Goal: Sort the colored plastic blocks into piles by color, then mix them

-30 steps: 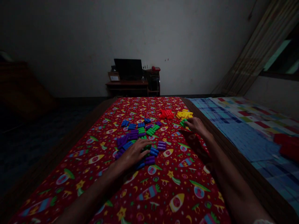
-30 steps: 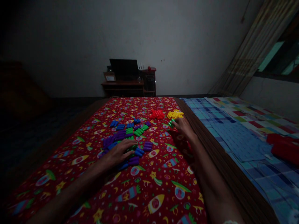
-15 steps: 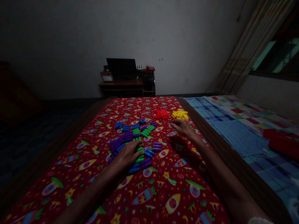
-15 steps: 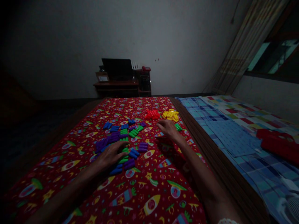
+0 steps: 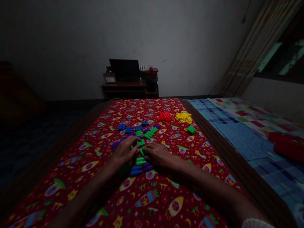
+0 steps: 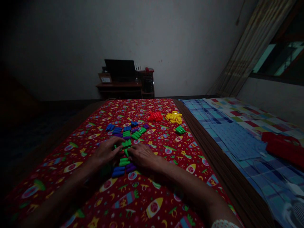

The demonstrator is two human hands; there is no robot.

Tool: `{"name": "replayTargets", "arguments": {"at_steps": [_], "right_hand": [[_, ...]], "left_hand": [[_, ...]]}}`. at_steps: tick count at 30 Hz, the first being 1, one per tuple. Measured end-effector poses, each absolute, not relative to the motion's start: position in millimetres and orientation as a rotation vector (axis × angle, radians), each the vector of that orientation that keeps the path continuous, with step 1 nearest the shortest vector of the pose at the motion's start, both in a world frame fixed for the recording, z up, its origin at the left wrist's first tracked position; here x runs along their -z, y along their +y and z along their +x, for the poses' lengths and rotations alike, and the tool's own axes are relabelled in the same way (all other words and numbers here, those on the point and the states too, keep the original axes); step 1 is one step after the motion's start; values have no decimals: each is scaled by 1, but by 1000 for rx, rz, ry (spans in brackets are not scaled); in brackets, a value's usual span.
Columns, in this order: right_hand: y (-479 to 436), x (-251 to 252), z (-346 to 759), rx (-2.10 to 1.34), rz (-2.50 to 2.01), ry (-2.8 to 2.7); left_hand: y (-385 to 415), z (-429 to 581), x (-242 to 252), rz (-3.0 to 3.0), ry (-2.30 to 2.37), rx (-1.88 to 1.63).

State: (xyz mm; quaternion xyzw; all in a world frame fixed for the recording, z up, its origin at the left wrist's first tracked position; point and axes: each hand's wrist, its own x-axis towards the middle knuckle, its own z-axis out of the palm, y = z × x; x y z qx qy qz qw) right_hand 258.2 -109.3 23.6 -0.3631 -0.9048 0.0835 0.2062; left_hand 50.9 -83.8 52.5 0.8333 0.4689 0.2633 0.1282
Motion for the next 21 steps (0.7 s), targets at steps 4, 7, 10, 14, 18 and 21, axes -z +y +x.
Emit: {"name": "replayTargets", "arguments": {"at_steps": [4,7,10,14,18,21], "right_hand": [[-108,-21,255,-238,-1021,-2553],[-105,-19,259,-290,-1082,-2451],[-103,-17,260,-246,-1132,-2340],[-105,-15,253,-123,-1117,-2419],[-103,-16,252,-185,-1094,-2476],[-94,-20,265,-224,-1124,-2381]], "left_hand": [[-79,34,-60,2436,1335,-506],[-77,26,-59,2426,1381,-484],[-71,19,-57,2437,1448,-538],[-60,10,-50,2478,1534,-555],[-58,7,-42,2546,1486,-439],[-65,10,-39,2643,1490,-344]]}}
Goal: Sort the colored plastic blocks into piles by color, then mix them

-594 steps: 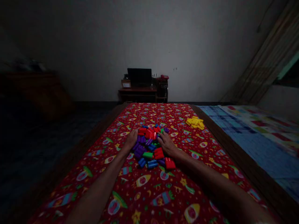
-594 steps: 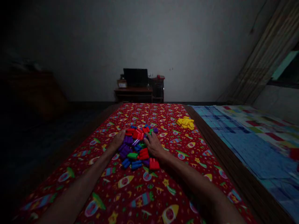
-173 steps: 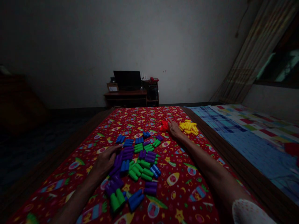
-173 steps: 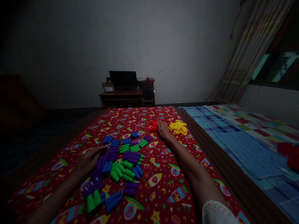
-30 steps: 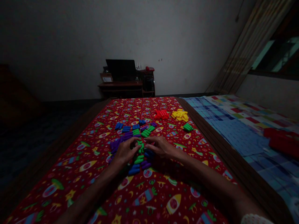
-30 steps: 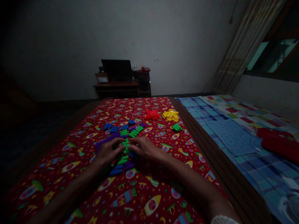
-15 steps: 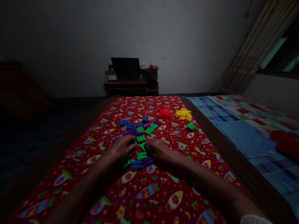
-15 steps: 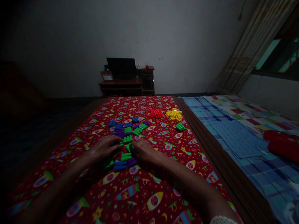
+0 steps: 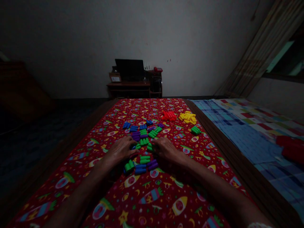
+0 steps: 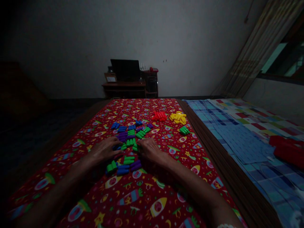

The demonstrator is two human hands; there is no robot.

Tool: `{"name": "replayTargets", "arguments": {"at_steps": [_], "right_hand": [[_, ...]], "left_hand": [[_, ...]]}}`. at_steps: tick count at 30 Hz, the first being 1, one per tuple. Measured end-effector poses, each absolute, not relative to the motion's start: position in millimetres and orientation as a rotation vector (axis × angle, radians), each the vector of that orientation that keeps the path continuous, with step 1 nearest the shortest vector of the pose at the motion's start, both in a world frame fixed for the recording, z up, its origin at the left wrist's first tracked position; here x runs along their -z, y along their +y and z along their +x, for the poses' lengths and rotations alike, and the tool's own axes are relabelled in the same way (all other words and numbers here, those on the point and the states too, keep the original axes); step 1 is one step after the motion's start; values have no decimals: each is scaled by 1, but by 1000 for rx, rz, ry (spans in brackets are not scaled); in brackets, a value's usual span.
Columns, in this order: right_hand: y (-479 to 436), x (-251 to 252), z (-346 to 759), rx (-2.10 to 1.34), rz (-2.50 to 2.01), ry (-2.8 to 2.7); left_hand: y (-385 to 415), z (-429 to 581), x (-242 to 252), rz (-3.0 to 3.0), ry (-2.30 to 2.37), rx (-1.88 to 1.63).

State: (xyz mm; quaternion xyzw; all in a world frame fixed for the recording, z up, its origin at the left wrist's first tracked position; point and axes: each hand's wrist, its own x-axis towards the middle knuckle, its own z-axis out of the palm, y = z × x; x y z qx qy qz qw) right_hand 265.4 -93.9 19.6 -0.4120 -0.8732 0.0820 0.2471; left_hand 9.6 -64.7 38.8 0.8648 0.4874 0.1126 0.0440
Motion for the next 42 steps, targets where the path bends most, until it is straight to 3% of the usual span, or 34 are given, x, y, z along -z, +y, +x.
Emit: {"name": "replayTargets", "arguments": {"at_steps": [3,10,14,17,24,27,31,39,42], "right_hand": [[-82,-32,291,-227,-1271,-2287],[-69,-58,383,138,-1952,-2077],[-70,-56,414,270,-2116,-1938],[-69,-59,403,234,-1962,-1904],[-97,-55,303,-540,-1042,-2179],[-107,-49,280,-663,-905,-2241],[-93,-52,301,-499,-1081,-2191],[-59,-60,411,114,-1955,-1864],[-62,-56,426,266,-2092,-1762]], "left_hand": [[-72,13,-37,2735,1565,-278],[-81,21,-39,2852,1577,-171],[-83,25,-41,2867,1596,-239],[-83,29,-44,2801,1668,-334],[-92,57,-49,2381,1341,-882],[-103,74,-50,2254,1214,-952],[-104,73,-50,2281,1220,-954],[-68,23,-54,2496,1467,-995],[-54,5,-49,2483,1577,-996]]}}
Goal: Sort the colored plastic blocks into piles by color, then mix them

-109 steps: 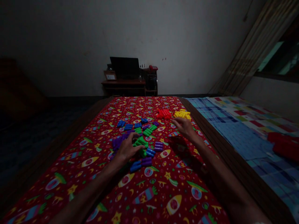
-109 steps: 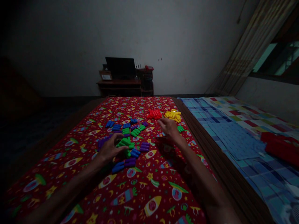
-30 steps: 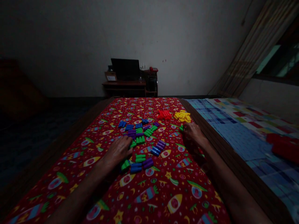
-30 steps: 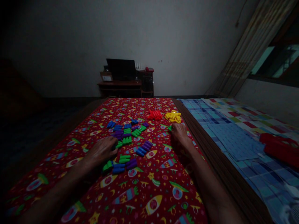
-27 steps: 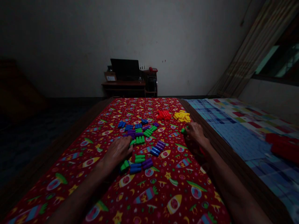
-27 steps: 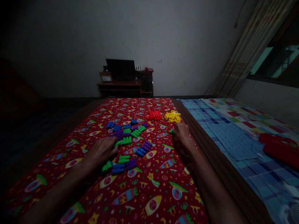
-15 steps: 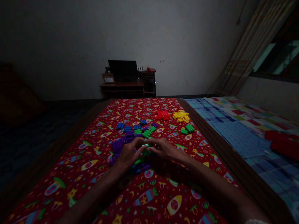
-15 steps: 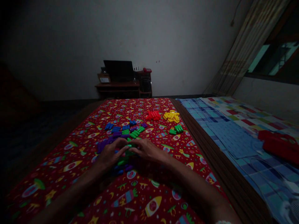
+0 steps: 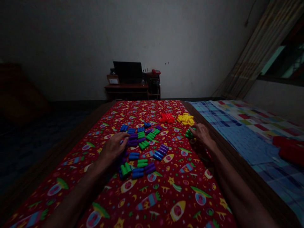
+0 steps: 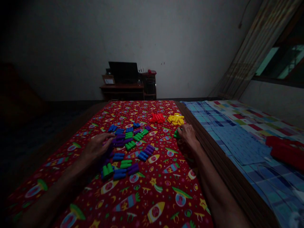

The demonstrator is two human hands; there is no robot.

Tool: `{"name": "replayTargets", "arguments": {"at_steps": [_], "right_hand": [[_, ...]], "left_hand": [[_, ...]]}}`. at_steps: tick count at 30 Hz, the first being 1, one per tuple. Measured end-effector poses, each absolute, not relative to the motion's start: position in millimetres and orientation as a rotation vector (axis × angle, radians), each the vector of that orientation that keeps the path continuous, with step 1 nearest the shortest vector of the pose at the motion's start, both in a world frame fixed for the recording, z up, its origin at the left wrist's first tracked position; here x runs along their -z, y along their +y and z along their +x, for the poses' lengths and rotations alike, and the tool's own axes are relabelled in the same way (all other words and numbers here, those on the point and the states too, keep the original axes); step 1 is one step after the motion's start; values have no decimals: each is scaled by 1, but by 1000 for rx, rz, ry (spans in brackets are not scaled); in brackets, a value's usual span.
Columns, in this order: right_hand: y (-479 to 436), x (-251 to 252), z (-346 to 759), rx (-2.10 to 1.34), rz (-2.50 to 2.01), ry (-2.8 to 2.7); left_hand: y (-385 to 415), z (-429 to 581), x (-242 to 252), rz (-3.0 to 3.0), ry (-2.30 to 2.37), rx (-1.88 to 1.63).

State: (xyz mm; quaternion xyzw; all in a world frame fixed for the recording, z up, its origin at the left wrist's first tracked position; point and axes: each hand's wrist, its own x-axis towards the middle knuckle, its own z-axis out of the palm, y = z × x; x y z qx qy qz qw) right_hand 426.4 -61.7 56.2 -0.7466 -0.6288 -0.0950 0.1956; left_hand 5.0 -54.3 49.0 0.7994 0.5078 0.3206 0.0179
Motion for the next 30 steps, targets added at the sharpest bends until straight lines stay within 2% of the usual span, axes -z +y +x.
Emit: {"name": "replayTargets", "arguments": {"at_steps": [3,9,15,23,30], "right_hand": [[-63,-56,417,302,-1916,-1748],[-51,-54,339,-162,-1499,-2114],[-20,-37,279,-113,-1276,-2506],[-32,-32,316,-83,-1390,-2330],[-33,-62,401,132,-1882,-2149]], "left_hand": [[-42,-8,-36,2468,1640,-978],[-36,-15,-15,2273,1731,-1077],[-35,-32,-4,1626,1858,-1302],[-33,-35,-2,1667,1788,-1260],[-35,-32,-6,1770,1809,-1227]]}}
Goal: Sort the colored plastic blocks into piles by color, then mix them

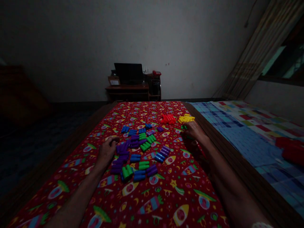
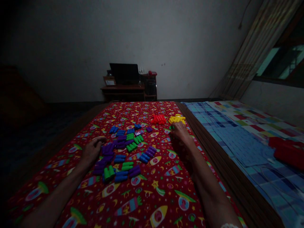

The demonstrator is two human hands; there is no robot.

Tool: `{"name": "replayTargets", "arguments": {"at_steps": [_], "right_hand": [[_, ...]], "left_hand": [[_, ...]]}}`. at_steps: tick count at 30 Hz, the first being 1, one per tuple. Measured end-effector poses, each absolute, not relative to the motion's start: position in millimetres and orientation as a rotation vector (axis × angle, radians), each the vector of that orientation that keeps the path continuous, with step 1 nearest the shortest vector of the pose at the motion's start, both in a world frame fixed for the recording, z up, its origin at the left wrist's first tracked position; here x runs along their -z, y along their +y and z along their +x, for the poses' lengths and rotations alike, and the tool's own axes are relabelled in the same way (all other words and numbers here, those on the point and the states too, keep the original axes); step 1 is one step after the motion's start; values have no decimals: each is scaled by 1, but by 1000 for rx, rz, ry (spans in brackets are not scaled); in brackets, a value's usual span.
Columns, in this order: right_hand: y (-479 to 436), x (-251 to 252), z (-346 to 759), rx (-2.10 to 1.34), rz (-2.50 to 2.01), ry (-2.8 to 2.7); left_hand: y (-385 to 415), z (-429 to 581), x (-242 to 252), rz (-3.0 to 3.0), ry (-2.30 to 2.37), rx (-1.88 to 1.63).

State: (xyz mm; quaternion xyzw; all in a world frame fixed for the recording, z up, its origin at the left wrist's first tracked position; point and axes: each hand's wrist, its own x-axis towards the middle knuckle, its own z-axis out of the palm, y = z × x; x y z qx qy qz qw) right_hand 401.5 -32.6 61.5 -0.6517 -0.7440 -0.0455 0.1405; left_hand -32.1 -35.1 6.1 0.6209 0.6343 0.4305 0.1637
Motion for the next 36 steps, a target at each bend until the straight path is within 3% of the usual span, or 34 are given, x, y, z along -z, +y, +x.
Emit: {"name": "replayTargets", "arguments": {"at_steps": [6,10,16,24,36], "right_hand": [[-34,-72,412,90,-2088,-2118],[-37,-78,377,202,-1819,-2029],[-32,-55,291,-117,-1347,-2504],[-31,-36,258,-159,-1182,-2569],[-44,-65,425,86,-1950,-2070]], "left_hand": [[-38,-29,-11,1793,1837,-1202],[-38,-29,-11,1778,1829,-1206],[-37,-30,-10,1782,1841,-1208],[-36,-31,-8,1803,1811,-1167],[-37,-28,-9,1824,1840,-1150]]}}
